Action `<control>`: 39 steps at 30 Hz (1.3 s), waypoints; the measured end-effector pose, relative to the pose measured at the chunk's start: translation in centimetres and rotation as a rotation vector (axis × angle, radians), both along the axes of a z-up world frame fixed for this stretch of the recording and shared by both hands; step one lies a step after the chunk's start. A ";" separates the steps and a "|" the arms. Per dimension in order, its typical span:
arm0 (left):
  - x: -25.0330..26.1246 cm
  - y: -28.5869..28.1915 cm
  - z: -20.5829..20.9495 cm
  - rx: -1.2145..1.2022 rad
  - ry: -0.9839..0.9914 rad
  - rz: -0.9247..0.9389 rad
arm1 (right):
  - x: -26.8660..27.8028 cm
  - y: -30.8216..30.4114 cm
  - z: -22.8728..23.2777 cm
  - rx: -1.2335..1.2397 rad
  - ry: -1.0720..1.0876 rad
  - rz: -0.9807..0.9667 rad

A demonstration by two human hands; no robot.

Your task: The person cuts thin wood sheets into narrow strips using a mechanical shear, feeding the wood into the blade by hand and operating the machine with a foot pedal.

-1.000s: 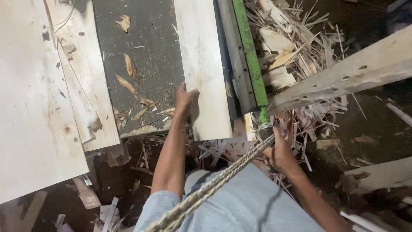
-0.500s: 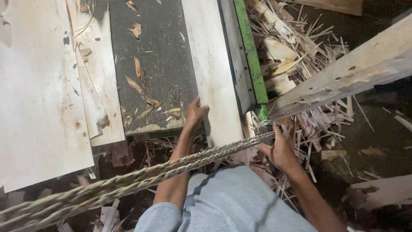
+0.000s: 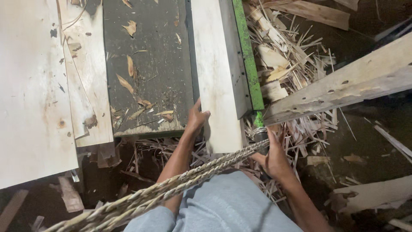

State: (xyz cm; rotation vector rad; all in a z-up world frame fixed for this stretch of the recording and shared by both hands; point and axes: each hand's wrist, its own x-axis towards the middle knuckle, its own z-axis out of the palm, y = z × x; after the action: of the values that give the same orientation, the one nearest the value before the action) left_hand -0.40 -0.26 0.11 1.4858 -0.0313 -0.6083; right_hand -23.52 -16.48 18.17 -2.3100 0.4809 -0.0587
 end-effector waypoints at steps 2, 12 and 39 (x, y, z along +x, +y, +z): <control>0.4 -0.6 0.5 0.122 -0.024 -0.019 | -0.1 0.2 0.7 0.064 -0.018 -0.011; 5.0 -3.9 -0.9 0.293 -0.110 -0.057 | 0.4 1.5 1.4 0.143 -0.008 -0.072; 7.0 -7.7 -6.5 0.232 -0.253 0.037 | 0.5 1.5 -2.7 0.222 0.229 -0.183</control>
State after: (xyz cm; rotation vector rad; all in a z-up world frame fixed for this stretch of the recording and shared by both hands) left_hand 6.63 -7.95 -6.34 1.7779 -0.1327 -0.4006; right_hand -23.06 -15.01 15.48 -2.0597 0.7747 0.1652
